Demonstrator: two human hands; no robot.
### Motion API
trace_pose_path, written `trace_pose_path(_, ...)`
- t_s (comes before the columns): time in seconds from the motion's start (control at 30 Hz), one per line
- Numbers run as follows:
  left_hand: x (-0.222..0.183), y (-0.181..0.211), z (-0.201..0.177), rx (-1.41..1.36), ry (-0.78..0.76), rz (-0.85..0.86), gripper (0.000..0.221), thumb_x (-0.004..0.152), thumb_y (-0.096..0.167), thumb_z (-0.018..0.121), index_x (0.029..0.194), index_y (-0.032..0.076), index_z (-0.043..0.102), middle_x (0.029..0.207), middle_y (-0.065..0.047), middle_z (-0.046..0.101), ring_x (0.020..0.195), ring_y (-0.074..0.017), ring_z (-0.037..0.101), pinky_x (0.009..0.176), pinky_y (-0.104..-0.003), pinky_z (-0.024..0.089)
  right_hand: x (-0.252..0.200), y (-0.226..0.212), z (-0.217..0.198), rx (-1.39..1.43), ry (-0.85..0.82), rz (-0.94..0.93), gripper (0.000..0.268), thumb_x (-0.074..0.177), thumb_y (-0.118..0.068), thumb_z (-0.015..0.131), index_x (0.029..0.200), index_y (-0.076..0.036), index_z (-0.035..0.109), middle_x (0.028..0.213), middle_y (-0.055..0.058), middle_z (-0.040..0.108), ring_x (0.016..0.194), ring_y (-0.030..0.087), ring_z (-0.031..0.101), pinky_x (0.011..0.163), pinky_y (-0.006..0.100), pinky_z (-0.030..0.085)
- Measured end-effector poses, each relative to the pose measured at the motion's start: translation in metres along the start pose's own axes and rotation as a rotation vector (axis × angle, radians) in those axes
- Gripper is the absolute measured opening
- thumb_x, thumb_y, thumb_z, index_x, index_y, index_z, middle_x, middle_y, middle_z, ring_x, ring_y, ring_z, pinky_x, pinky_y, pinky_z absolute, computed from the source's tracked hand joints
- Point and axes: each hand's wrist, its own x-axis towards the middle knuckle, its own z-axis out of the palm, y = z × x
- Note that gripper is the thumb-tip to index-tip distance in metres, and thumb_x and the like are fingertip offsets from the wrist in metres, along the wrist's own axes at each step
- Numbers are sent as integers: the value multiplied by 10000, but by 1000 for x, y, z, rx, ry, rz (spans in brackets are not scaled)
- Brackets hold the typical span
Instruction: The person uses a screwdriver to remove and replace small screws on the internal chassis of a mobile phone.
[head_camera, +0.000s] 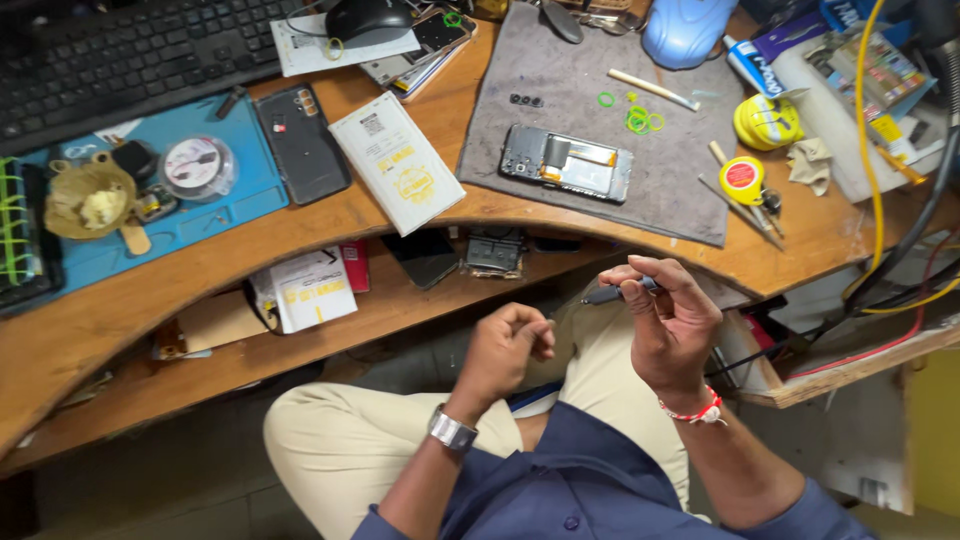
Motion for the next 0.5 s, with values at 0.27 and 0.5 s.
trace_pose_path(0.27,-39,61,15,763,109,334,186,1015,187,619,923,26,605,764,-104,674,689,-254,658,602,-383,493,-12,-7,11,95,-54,-12,232,1035,6,632,1265,32,618,1097,134,683,1027,197,720,948,311,595)
trace_pose_path(0.5,-47,70,14,772,92,376,148,875,188,761,867,54,699,770,-96,682,667,-274,650,586,-392,502,-19,-9,8,138,-68,37,240,1027,1,637,1263,36,618,1097,134,681,1024,190,719,941,302,590)
